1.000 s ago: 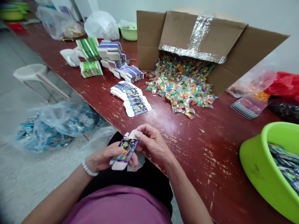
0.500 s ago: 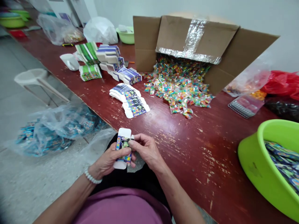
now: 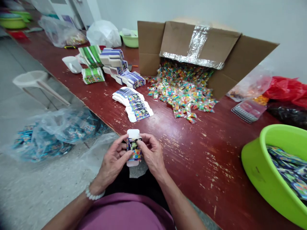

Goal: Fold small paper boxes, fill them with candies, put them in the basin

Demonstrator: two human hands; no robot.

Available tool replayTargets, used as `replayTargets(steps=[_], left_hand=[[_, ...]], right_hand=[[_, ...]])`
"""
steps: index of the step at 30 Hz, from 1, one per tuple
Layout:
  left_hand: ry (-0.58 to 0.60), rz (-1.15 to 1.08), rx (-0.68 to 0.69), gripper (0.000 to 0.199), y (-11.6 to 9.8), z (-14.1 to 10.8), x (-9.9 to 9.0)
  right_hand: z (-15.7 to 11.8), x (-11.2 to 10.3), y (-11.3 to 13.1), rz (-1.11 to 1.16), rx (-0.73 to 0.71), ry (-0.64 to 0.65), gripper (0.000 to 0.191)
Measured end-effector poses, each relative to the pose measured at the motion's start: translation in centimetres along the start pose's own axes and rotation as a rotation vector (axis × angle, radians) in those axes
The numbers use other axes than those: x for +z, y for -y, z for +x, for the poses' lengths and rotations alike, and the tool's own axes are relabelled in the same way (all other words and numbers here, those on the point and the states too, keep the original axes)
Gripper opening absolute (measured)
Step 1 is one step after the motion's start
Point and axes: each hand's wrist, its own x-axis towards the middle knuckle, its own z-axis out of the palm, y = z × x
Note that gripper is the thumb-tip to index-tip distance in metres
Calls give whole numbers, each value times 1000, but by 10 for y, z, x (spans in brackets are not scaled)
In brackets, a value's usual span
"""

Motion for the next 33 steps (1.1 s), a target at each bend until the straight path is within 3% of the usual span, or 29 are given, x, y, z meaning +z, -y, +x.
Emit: replayTargets(steps=[2, 6, 10, 12, 15, 17, 19, 21, 23, 25, 30, 33], left_hand=[[51, 4, -22, 50, 0, 2, -4], [153, -73, -96, 30, -1, 8, -10], [183, 13, -70, 22, -1, 13, -9], [148, -7, -57, 26, -2, 13, -6], [111, -173, -151, 50, -4, 12, -1], [198, -267, -294, 56, -6, 11, 2], [310, -312, -438, 55, -7, 9, 6], [337, -324, -514, 59, -6, 9, 9], [281, -302, -522, 62, -6, 9, 13], [236, -296, -511, 62, -6, 12, 16], [249, -443, -557, 57, -4, 16, 18], [223, -409, -540, 58, -2, 14, 18]], right_hand=[[0, -3, -1, -7, 35, 4, 24], [2, -11, 2, 66, 240, 97, 28], [4, -18, 7, 77, 211, 143, 38], [4, -21, 10, -25, 151, 200, 33], [4, -25, 13, -225, -9, 191, 17], [3, -26, 14, -327, -131, 137, 14], [2, -25, 15, -381, -165, 167, 14], [0, -23, 14, -354, -98, 228, 21], [-2, -22, 13, -272, -5, 248, 27], [-3, -22, 12, -228, 46, 247, 26], [-3, -21, 12, -213, 48, 236, 19], [-3, -20, 12, -114, 173, 207, 24]])
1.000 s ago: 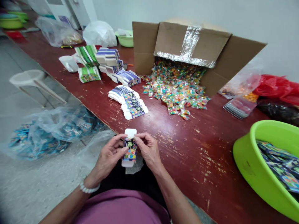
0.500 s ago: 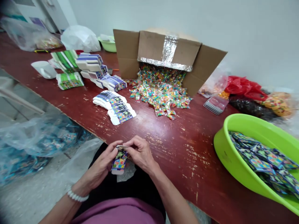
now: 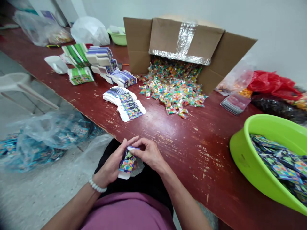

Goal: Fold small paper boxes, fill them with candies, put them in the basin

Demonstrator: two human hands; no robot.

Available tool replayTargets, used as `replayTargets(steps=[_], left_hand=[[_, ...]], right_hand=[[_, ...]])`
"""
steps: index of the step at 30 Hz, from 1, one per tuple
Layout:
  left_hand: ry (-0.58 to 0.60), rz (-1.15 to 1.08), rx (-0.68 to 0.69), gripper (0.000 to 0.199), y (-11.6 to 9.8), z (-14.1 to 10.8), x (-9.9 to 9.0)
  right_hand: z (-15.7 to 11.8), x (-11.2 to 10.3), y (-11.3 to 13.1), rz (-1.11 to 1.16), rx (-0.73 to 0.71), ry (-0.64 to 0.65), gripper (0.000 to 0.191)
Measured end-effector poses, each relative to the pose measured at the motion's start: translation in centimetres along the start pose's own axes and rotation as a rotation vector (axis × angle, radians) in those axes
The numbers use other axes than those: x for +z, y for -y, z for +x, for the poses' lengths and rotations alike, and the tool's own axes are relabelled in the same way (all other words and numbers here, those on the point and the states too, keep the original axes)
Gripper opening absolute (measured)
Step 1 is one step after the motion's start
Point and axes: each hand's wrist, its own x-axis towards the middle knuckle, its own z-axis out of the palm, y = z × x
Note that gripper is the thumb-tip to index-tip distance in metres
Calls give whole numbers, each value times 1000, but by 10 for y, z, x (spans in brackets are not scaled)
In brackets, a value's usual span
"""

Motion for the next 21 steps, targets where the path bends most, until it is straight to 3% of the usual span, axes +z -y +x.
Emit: replayTargets(steps=[4, 7, 14, 17, 21], left_hand=[[70, 66, -59, 64, 2, -4, -3], [178, 93, -123, 69, 4, -7, -5], [124, 358, 165, 71, 5, -7, -6], [117, 363, 161, 73, 3, -6, -4], [53, 282, 113, 73, 4, -8, 5]], right_hand=[[-1, 0, 2, 136, 169, -3, 28], [-2, 0, 2, 240, 168, -46, 30], [0, -5, 2, 141, 101, -91, 27], [1, -6, 0, 37, 7, -113, 27], [-6, -3, -5, -197, -235, -93, 23]])
